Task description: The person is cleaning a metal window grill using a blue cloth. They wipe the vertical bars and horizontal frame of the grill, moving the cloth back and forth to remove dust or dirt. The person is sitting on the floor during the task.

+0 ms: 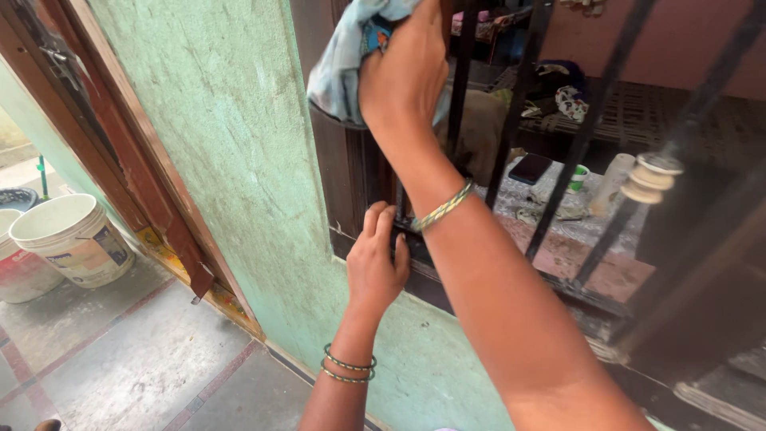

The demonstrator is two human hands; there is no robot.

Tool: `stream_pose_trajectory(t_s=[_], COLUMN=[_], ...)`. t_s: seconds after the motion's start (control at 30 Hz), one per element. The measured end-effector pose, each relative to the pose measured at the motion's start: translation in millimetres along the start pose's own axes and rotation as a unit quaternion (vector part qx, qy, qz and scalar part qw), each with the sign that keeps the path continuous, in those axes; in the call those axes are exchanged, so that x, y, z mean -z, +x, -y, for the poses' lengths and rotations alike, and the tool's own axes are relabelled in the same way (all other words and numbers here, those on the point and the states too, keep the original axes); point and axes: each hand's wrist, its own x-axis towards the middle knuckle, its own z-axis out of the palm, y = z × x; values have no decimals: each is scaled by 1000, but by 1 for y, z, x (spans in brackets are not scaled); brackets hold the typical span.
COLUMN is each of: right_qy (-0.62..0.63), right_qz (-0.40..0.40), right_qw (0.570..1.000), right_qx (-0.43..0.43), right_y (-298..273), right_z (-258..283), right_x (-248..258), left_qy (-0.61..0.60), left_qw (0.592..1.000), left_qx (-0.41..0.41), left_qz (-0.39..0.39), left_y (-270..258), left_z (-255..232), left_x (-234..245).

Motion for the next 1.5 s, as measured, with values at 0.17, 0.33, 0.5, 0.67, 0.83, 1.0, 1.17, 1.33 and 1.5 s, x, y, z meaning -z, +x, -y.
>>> stream_pose_trajectory(t_s=[0.17, 0.33, 0.5, 0.67, 0.83, 1.0, 1.17, 1.33, 1.5], right_qy=[71, 108, 60, -60, 142, 133, 263, 168, 110], right_qz=[10, 16, 18, 158, 115, 82, 125, 149, 82], right_qw=[997, 992, 996, 984, 978, 984, 953, 971, 990], right_qx=[34, 62, 70, -61, -102, -84, -84, -85, -35], right_y=[-21, -41, -61, -128, -142, -125, -145, -164, -174], right_z=[-15, -15, -26, -43, -30, -50, -100, -79, -37], right_x=[8, 23, 20, 34, 41, 17, 5, 24, 44], left_qy=[8, 8, -16, 80, 48, 11, 22, -23, -88], left_qw=[1000, 1000, 1000, 988, 991, 1000, 994, 999, 996], left_qx=[16, 10, 12, 56, 60, 5, 63, 25, -15], left_qz=[-5, -12, 7, 118, 109, 2, 84, 1, -22], left_y=[4, 3, -5, -17, -19, -18, -29, -29, -31], left_z=[4, -1, 4, 32, 34, 29, 44, 44, 43], left_x=[-10, -6, -2, -21, -17, -18, -30, -31, -26])
